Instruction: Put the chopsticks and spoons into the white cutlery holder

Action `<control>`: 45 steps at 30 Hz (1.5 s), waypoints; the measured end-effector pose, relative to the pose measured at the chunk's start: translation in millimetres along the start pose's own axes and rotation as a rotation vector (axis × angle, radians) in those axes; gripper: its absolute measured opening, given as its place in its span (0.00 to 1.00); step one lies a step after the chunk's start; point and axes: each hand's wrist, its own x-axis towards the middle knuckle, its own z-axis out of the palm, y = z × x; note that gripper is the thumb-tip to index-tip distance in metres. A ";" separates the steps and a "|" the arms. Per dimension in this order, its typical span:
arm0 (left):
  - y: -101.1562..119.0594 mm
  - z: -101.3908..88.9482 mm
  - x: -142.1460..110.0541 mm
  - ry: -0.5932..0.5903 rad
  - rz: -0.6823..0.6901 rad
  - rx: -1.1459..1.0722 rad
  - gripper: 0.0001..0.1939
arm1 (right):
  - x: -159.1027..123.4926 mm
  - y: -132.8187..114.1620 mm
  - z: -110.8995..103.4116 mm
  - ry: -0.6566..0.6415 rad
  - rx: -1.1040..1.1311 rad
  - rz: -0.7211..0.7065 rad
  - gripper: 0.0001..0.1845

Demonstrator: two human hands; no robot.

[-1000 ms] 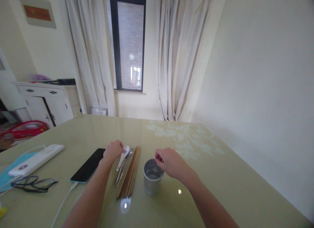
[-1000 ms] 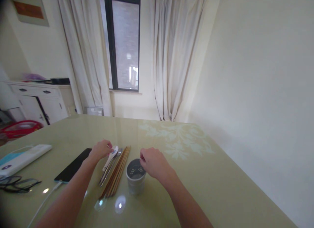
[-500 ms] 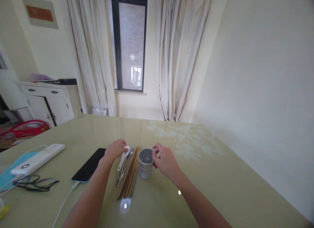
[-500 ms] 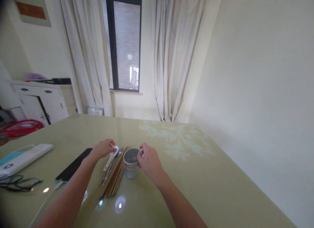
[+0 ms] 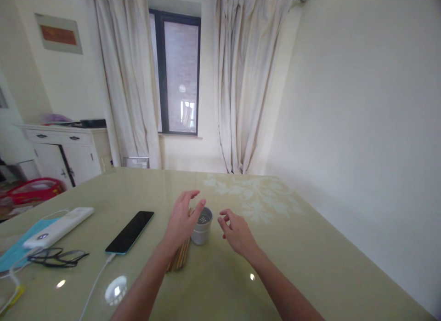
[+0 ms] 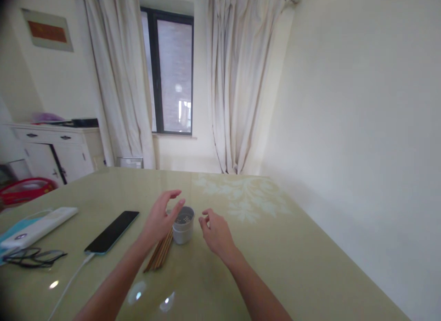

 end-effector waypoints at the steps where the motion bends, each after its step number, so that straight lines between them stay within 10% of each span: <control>1: -5.8 4.7 -11.0 0.020 -0.036 0.033 0.25 | -6.4 8.6 2.5 0.016 0.006 0.007 0.13; 13: -61.0 6.9 -40.4 0.114 -0.316 0.019 0.31 | -29.5 52.4 23.4 0.072 0.101 0.061 0.19; 21: -20.4 37.7 -56.4 -0.214 -0.304 -0.206 0.24 | -29.0 61.4 18.2 0.021 0.249 0.017 0.22; 25: -8.0 46.2 -63.4 -0.394 -0.222 -0.253 0.22 | -30.9 61.6 11.1 -0.056 0.482 -0.132 0.47; 32: -49.1 20.9 -52.6 -0.069 -0.286 0.532 0.35 | -42.3 68.7 -10.6 -0.181 0.536 -0.096 0.42; 38: -88.8 20.0 -59.9 -0.373 -0.317 0.754 0.35 | -61.3 73.5 -23.9 -0.284 0.572 -0.083 0.46; 45: -81.1 39.8 -62.9 -0.565 -0.206 0.672 0.35 | -66.2 68.7 -21.2 -0.379 0.588 -0.073 0.48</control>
